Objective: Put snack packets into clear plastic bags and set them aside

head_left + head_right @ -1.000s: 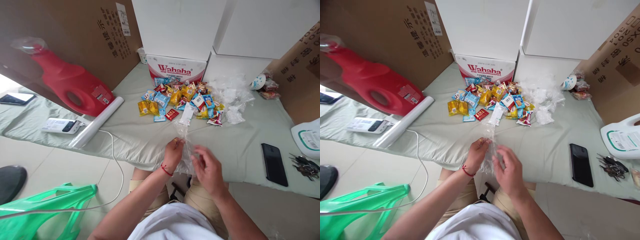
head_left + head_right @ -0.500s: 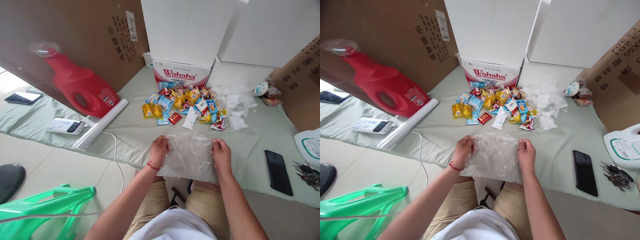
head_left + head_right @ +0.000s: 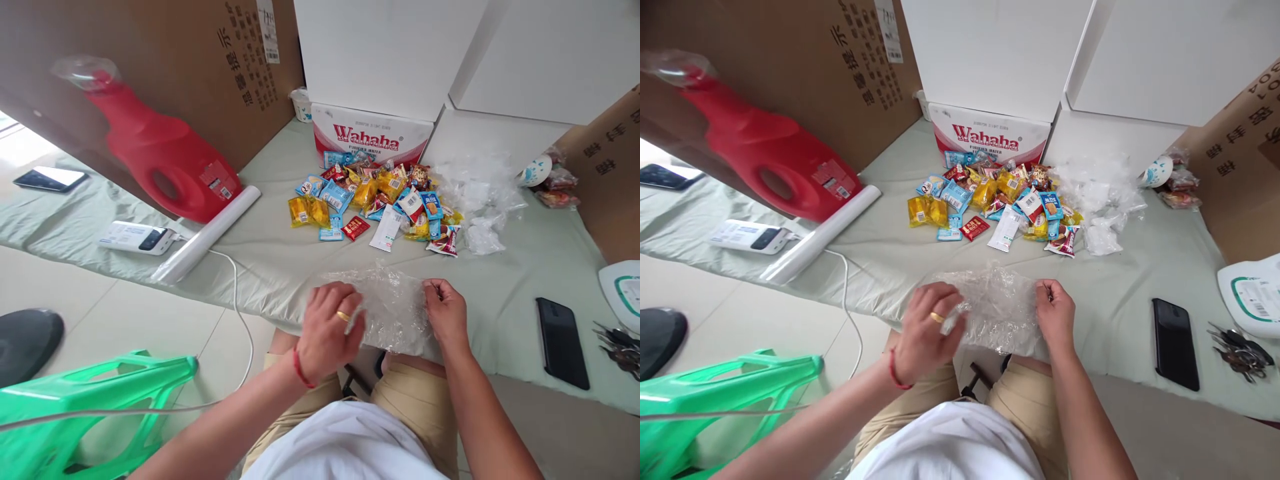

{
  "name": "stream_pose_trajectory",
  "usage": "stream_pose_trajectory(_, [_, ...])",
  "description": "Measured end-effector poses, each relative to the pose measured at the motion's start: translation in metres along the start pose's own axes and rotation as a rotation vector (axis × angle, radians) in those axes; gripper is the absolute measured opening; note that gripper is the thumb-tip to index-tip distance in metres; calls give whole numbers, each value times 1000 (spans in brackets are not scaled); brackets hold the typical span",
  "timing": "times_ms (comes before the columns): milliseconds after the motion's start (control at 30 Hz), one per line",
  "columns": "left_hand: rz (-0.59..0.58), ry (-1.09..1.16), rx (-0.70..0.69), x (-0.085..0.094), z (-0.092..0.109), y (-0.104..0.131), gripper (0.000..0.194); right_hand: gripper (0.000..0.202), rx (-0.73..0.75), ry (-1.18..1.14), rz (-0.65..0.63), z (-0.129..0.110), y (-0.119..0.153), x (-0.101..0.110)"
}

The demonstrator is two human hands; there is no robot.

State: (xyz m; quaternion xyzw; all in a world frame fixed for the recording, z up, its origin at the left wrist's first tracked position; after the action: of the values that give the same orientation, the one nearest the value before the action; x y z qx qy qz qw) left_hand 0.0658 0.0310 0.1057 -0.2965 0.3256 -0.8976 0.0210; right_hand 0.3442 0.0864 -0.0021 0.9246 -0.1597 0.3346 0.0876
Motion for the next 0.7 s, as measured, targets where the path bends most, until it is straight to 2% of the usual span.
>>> stream_pose_trajectory(33, [-55, -54, -12, -14, 4, 2, 30, 42, 3, 0, 3, -1, 1, 1])
stream_pose_trajectory(100, [-106, -132, 80, -34, -9, 5, 45, 42, 4, -1, 6, -1, 3, 3])
stream_pose_trajectory(200, [-155, -29, 326, -47, -52, 4, 19, 42, -13, -8, 6, 5, 4, 8])
stream_pose_trajectory(267, [-163, 151, 490, -47, -79, 3, 12, 43, -27, -11, 5, 14, 5, 14])
stream_pose_trajectory(400, [-59, 482, 817, -37, -122, -2, 23, 45, -30, 17, -29, 33, 4, 22])
stream_pose_trajectory(500, [17, 432, 918, -32, -139, -14, 22, 45, 4, 101, -124, 39, -3, 26])
stream_pose_trajectory(567, [-21, 272, 889, -32, -142, -28, 22, 43, 87, 200, -143, 28, -11, 35])
stream_pose_trajectory(600, [-51, 189, 862, -34, -142, -35, 23, 43, 164, 249, -109, 16, -14, 43])
stream_pose_trajectory(700, [-146, 18, 814, -39, -141, -52, 25, 43, 530, 375, 14, -39, -11, 63])
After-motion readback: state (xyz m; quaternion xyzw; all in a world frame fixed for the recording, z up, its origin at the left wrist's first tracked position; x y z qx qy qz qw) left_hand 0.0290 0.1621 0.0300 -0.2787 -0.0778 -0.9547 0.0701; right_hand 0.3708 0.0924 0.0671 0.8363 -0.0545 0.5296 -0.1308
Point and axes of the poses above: each hand's wrist, its own y-axis away from the middle knuckle, its own x-axis out of the back of the hand, z = x × y, the point moved 8 cm from there along -y, towards the middle knuckle, and after that the axes turned 14 degrees about y, right-handed, at the moved point
